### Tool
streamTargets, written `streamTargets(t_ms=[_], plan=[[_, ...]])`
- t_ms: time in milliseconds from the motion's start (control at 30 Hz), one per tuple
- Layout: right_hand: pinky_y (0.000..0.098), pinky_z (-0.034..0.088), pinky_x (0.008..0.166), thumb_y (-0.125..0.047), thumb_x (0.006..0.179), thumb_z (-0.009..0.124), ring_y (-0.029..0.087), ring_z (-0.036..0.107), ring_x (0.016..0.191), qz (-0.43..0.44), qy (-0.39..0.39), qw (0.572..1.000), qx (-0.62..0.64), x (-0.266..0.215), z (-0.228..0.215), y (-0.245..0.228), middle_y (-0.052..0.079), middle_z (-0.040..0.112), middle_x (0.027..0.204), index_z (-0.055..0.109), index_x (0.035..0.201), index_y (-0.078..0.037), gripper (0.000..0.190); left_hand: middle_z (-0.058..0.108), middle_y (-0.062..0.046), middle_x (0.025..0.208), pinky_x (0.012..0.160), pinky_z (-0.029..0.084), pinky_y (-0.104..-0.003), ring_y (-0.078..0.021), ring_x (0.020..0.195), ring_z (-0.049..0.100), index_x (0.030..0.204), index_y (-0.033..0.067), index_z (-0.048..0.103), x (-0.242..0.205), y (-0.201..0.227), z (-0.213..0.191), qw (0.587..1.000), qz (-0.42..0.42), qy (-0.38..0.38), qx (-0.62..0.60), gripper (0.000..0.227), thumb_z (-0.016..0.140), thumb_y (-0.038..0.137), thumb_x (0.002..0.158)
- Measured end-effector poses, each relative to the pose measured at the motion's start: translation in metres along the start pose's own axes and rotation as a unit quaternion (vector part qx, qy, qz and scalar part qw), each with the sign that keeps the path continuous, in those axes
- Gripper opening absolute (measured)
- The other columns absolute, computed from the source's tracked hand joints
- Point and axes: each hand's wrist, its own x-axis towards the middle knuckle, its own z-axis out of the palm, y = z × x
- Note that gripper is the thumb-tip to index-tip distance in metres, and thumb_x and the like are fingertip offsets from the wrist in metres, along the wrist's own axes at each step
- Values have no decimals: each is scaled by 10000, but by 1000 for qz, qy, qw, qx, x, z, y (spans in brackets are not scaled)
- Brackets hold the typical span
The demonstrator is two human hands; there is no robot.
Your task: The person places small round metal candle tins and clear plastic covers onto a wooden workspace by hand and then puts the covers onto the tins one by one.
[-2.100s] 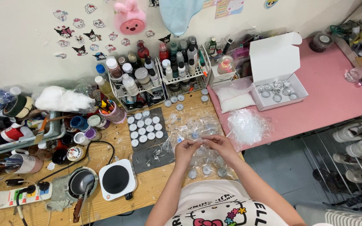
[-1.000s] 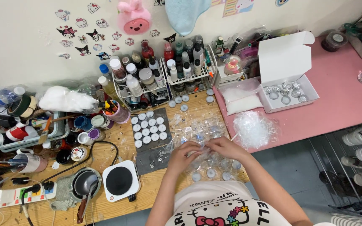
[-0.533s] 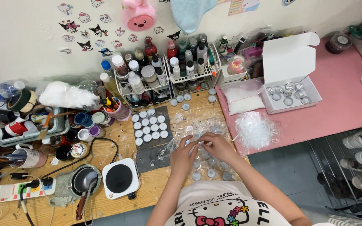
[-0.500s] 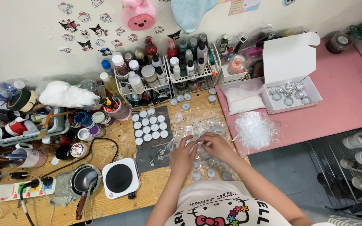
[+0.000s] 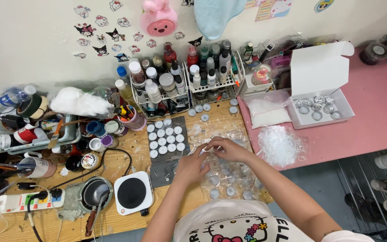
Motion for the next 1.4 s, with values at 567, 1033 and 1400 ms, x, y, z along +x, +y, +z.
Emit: streamTargets(t_ms=[567,1033,1400], plan=[[386,503,628,-80,908,719,233,646,771,292,326,847,301,76,1,183,167,684,980,506,1330,-68,472,649,37,1160,687,555,-395,-249,838,715,1009,166,691,15,-47,15,996,87,13,19,122,694,282,972],[436,514,1040,-300,769,851,338,647,1217,356,350,865,-49,87,-39,208,156,667,1340,486,1458,-99,805,633,10,1283,625,542,-411,-264,780,700,1002,95,636,16,-27,-18,999,19,-9,-26,137,688,206,943],[457,549,948,-344,818,846,322,642,1149,338,300,867,-211,102,-22,151,150,642,1276,660,1183,-92,481,651,21,1200,611,539,-411,-261,729,699,986,132,665,4,-25,-18,999,26,23,2,110,706,225,944]])
